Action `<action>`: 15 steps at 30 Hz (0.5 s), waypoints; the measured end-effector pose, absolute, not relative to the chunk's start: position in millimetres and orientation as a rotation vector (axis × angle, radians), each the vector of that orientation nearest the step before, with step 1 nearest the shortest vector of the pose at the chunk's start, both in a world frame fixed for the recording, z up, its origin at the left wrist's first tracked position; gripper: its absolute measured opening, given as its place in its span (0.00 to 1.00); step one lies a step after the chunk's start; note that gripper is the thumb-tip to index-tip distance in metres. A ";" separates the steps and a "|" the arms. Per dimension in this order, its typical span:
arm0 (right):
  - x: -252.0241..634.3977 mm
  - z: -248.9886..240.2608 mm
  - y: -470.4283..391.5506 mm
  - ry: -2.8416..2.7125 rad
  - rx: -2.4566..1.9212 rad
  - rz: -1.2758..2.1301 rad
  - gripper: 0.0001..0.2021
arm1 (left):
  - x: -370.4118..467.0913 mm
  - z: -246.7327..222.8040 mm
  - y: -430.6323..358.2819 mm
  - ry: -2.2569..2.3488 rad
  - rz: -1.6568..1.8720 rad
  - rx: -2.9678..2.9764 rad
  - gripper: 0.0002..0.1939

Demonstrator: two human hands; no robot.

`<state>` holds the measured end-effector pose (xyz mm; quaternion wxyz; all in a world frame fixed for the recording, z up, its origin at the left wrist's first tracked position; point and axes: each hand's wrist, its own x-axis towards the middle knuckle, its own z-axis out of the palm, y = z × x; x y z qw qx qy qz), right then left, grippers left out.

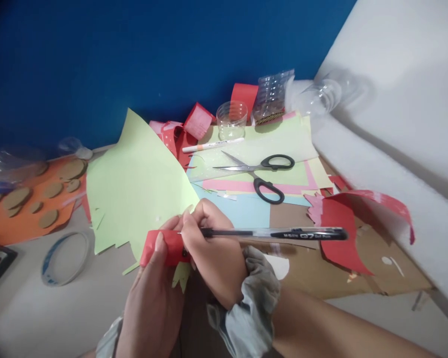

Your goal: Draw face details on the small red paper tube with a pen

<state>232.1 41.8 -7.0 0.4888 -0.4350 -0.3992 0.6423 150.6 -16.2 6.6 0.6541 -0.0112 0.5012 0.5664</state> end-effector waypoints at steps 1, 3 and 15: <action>231.9 -7.0 41.6 -0.959 -1.061 1.572 0.22 | 150.7 6.3 -16.1 1.129 1.276 -0.003 0.17; 231.5 -7.1 41.2 -0.961 -1.074 1.558 0.22 | 151.3 5.4 -15.8 1.124 1.288 0.041 0.17; 231.8 -8.3 40.8 -1.027 -1.083 1.520 0.21 | 146.1 -1.5 -23.0 1.245 1.181 0.153 0.24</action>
